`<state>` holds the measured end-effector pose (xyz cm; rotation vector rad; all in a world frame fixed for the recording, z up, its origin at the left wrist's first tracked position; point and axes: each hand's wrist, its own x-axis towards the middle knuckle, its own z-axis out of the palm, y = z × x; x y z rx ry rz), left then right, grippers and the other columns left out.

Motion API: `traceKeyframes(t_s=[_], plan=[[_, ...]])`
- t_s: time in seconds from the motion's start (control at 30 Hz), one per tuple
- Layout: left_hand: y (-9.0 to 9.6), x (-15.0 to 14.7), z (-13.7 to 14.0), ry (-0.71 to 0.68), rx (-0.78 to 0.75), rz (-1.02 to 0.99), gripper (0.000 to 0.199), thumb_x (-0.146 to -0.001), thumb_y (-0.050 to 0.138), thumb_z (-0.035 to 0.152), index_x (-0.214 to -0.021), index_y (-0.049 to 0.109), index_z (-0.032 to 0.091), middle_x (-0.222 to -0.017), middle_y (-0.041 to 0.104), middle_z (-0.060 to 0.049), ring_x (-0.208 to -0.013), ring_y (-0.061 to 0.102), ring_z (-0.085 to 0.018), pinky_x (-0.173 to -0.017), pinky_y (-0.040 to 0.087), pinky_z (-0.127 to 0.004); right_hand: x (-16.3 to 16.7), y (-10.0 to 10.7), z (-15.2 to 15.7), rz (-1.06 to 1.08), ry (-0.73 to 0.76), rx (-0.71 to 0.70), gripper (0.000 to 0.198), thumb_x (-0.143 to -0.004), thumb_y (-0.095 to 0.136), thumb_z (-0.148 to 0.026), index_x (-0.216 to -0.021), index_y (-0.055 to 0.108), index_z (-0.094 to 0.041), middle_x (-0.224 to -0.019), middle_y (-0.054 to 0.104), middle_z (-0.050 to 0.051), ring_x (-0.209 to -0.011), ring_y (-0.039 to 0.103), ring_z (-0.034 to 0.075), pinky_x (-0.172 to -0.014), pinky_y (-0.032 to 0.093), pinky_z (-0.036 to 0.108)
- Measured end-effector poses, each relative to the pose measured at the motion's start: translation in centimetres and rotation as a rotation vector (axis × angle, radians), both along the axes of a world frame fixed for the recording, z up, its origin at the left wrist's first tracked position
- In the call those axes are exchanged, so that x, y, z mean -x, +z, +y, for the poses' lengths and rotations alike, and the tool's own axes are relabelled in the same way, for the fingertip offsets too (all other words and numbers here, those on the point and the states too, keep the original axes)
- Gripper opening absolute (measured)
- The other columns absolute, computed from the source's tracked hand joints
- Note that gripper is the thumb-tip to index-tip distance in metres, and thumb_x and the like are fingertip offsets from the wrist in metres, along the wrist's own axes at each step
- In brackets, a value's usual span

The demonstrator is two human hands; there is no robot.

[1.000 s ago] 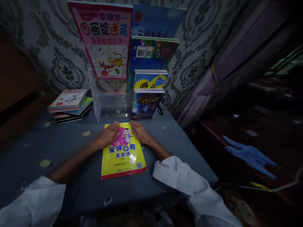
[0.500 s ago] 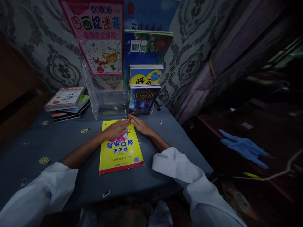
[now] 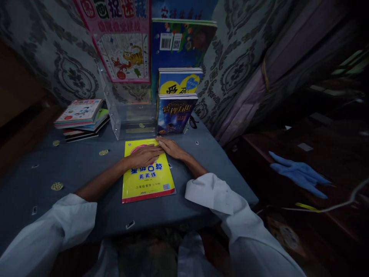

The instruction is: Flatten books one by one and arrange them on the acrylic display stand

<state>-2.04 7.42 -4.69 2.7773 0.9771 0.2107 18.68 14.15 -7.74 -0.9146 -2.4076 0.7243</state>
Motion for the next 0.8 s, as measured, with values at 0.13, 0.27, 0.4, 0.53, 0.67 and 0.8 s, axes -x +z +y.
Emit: traceKeyframes(t_s=[0.13,0.27,0.4,0.53,0.67,0.8], plan=[[0.2,-0.6,-1.7,-0.045,0.033,-0.013,0.051,-0.107,0.025,0.040,-0.150,0.043,0.021,-0.157,0.042,-0.004,-0.149,0.030,-0.018,-0.124,0.020,-0.039,0.0,0.2,-0.3,0.000,0.005,-0.032,0.063,-0.103,0.025,-0.055,-0.141,0.056,-0.017,-0.149,0.053,0.010,-0.143,0.043,0.026,-0.121,0.032,0.047],[0.4,-1.2,-3.2,-0.088,0.063,-0.022,0.049,-0.106,0.028,0.035,-0.151,0.043,0.024,-0.156,0.044,-0.002,-0.149,0.030,-0.017,-0.126,0.017,-0.040,0.2,0.1,-0.4,-0.002,0.006,-0.060,0.056,-0.104,0.029,-0.049,-0.139,0.059,-0.017,-0.148,0.054,0.010,-0.143,0.043,0.027,-0.120,0.033,0.049],[0.5,-1.5,-4.1,-0.091,0.076,-0.048,0.048,-0.105,0.029,0.033,-0.150,0.044,0.023,-0.155,0.044,-0.002,-0.149,0.031,-0.016,-0.126,0.018,-0.039,0.3,0.0,-0.5,-0.029,0.015,-0.109,0.049,-0.103,0.035,-0.040,-0.138,0.059,-0.014,-0.149,0.052,0.014,-0.143,0.043,0.027,-0.119,0.034,0.050],[0.6,-1.4,-4.4,-0.070,0.060,-0.069,0.048,-0.106,0.029,0.034,-0.149,0.044,0.021,-0.154,0.046,-0.004,-0.147,0.035,-0.016,-0.126,0.019,-0.038,0.2,-0.1,-0.6,-0.061,0.002,-0.108,0.047,-0.102,0.040,-0.036,-0.141,0.055,-0.014,-0.151,0.049,0.016,-0.145,0.040,0.028,-0.119,0.032,0.052],[0.2,0.7,-3.9,0.054,0.021,-0.076,0.050,-0.106,0.028,0.040,-0.150,0.043,0.023,-0.156,0.043,-0.004,-0.148,0.035,-0.017,-0.124,0.024,-0.039,0.1,-0.5,-0.6,-0.077,-0.004,-0.112,0.049,-0.100,0.042,-0.034,-0.142,0.054,-0.012,-0.152,0.047,0.018,-0.145,0.040,0.029,-0.119,0.031,0.052],[-0.8,5.0,-2.5,0.271,-0.011,-0.102,0.056,-0.106,0.023,0.047,-0.148,0.046,0.018,-0.156,0.043,-0.009,-0.147,0.036,-0.022,-0.122,0.026,-0.044,0.1,-0.8,-0.5,-0.080,-0.006,-0.119,0.049,-0.100,0.045,-0.036,-0.143,0.054,-0.016,-0.152,0.048,0.015,-0.145,0.040,0.028,-0.119,0.032,0.052]])
